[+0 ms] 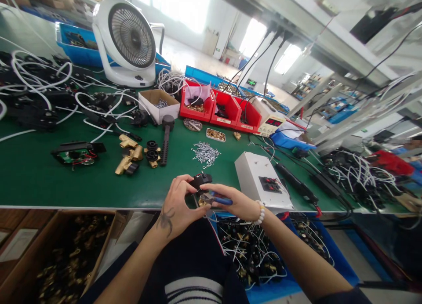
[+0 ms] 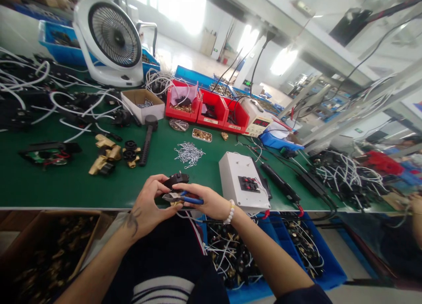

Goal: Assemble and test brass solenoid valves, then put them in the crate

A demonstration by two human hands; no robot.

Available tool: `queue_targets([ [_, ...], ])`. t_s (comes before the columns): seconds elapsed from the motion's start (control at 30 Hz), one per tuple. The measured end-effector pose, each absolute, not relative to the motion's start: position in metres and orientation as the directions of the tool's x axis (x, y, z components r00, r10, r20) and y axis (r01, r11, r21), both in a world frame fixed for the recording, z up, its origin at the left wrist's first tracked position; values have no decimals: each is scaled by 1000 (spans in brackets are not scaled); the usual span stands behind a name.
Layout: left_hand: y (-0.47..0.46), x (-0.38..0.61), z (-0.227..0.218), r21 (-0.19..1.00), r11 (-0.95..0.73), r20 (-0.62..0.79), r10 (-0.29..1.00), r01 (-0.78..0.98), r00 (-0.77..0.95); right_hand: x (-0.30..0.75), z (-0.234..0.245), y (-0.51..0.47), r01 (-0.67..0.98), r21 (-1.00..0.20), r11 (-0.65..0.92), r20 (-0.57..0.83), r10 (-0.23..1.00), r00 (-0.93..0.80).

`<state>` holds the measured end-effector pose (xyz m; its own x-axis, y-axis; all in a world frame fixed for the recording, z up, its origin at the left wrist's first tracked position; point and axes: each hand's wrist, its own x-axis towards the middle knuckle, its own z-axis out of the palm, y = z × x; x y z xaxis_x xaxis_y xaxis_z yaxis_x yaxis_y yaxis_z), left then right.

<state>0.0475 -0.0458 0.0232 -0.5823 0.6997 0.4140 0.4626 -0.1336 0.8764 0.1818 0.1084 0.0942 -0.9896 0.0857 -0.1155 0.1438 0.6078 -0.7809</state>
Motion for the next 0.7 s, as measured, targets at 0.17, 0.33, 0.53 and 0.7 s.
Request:
queue_targets([
  [0.17, -46, 47, 25, 833, -127, 466, 686, 538, -559, 182, 92, 111, 129, -762, 634, -112, 68, -991],
  [0.33, -47, 45, 24, 836, -150, 469, 693, 527, -548, 178, 93, 110, 89, -755, 650, -83, 39, -996],
  [0.53, -46, 46, 27, 858, -119, 429, 701, 500, -570, 188, 110, 112, 133, -705, 696, 148, 328, -933],
  [0.7, -46, 47, 29, 873, -116, 408, 706, 473, -579, 201, 105, 117, 285, -361, 888, 308, 402, -863],
])
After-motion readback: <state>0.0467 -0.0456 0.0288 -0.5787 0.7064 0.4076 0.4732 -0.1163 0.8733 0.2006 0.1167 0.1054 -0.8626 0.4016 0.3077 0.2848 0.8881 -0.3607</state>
